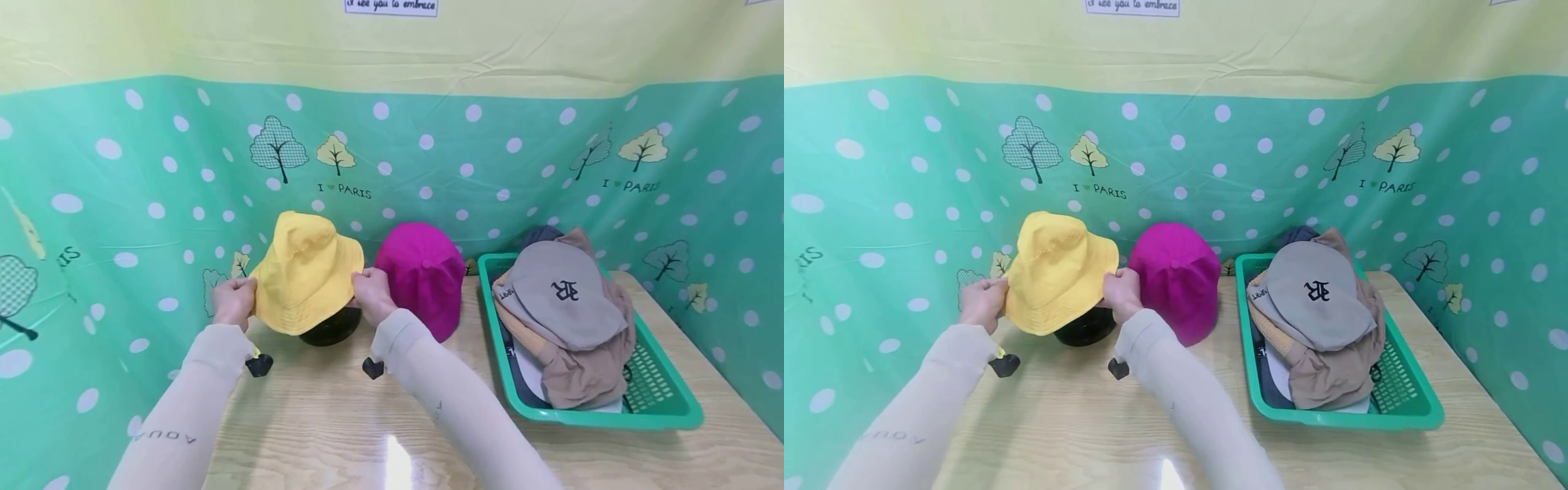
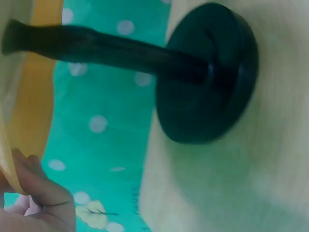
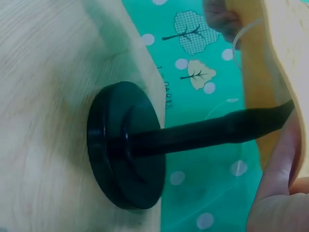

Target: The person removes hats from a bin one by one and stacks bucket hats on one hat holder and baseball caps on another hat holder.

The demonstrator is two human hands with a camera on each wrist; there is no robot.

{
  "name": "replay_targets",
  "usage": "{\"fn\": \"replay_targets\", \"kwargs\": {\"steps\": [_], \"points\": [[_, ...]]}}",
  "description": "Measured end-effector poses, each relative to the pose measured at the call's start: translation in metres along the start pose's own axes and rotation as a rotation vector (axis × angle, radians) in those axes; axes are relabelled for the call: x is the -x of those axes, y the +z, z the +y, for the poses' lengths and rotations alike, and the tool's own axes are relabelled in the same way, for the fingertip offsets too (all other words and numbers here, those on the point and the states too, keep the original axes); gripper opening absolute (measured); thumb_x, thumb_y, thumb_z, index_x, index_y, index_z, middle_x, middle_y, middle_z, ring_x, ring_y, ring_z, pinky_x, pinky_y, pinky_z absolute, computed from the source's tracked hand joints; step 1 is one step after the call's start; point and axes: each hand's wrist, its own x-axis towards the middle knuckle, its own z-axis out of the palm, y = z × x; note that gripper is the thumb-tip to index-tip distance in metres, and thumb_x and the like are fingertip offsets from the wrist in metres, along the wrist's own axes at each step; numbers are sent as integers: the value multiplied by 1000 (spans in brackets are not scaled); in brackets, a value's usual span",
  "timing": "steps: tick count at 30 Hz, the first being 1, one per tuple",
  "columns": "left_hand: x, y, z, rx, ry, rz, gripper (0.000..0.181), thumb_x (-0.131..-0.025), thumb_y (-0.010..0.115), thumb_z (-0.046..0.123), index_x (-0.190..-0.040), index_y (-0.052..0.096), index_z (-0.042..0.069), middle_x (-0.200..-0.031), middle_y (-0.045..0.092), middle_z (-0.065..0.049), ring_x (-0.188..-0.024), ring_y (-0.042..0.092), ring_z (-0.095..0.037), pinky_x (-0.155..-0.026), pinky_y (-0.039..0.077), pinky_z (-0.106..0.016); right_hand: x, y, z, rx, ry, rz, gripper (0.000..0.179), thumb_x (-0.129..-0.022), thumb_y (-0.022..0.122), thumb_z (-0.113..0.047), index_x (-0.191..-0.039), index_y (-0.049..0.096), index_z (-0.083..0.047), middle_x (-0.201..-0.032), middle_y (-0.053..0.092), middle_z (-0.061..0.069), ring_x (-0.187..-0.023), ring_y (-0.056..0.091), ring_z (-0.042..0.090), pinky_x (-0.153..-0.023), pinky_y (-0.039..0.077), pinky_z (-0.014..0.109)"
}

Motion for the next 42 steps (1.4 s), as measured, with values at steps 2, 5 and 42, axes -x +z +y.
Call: {"fn": "replay_targets", "kwargs": {"steps": [2,5,42], "points": [[-3,1,-10,-38,-24,-22,37,-99,46,25,-122,56,-1,-94,48,-5,-64,49,-7,-54,47,-22,-1,0,8,-8,14,12,22,-95,50,-6,-74,49,-3,-73,50,4,-53,57,14,-58,56,33],[-6,3,-27,-95,-35,-60,40,-99,44,24,-126,53,-4,-93,50,-7,-65,49,-10,-55,46,-24,-2,-3,23,0,65,7,23,-95,48,-4,-71,48,-5,-72,52,3,-54,57,14,-56,55,31],[36,-5,-68,-63,207,125,39,-103,35,28,-125,48,-2,-103,54,-9,-74,55,0,-62,50,-16,55,-66,32,381,-6,-279,21,-96,50,-12,-113,50,1,-100,61,18,-83,65,30,-69,56,39]]}}
